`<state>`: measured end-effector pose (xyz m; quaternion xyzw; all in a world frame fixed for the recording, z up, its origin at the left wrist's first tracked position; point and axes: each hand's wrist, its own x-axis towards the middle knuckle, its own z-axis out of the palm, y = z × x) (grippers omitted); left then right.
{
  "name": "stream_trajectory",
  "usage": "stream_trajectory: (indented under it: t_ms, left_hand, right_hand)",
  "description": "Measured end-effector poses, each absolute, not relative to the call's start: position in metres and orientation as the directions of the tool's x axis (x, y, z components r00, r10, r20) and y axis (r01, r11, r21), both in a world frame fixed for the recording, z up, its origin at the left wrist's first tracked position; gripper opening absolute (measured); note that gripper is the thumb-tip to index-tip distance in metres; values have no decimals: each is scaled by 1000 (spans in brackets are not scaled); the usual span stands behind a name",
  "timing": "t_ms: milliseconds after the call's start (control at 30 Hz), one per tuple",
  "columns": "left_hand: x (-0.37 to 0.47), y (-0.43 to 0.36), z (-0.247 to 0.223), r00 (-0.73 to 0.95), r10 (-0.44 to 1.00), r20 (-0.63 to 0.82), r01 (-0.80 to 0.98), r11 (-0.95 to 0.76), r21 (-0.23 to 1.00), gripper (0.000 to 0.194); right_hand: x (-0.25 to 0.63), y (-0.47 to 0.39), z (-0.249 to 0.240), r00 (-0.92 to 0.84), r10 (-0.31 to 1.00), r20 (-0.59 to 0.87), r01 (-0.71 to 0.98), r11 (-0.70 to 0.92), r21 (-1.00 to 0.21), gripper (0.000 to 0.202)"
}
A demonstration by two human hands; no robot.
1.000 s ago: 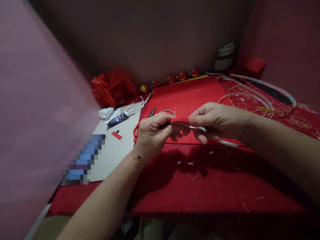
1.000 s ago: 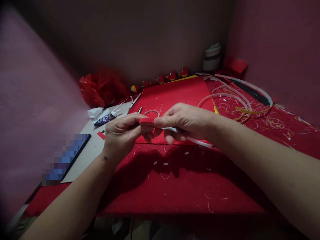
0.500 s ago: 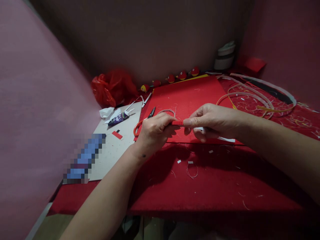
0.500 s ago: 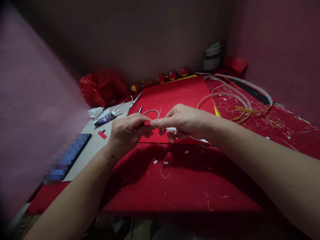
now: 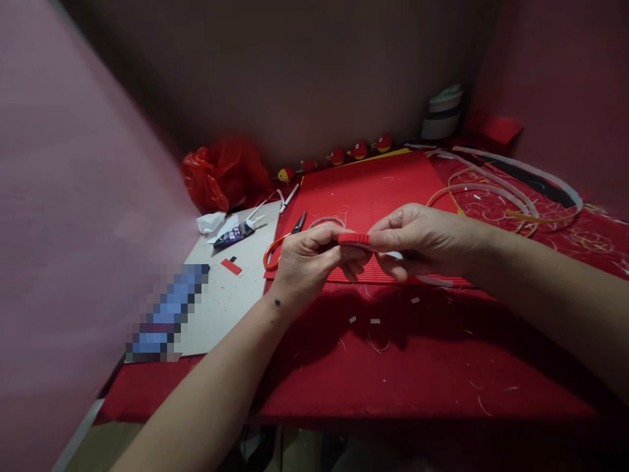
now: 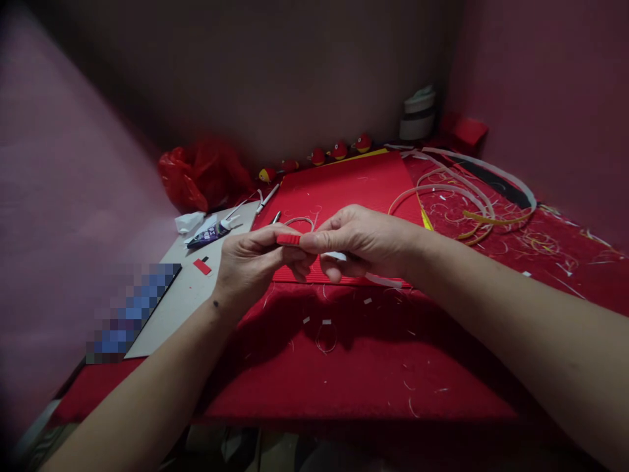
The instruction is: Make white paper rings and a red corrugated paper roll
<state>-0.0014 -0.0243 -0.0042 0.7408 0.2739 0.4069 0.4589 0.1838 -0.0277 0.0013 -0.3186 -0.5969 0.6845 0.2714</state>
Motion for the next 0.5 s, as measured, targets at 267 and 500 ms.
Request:
stream_trajectory:
  t_ms: [267,500]
  left_hand:
    - [-9,-21,-3,554,692,462,208,-653,728,10]
    - [-15,-9,-5,633,550,545,386,-834,393,8]
  right_hand:
    - [185,-26,1,-594,779,-200,73,-195,-978,29]
    - [185,-25,0,-547,793,-269,180,-202,-963,32]
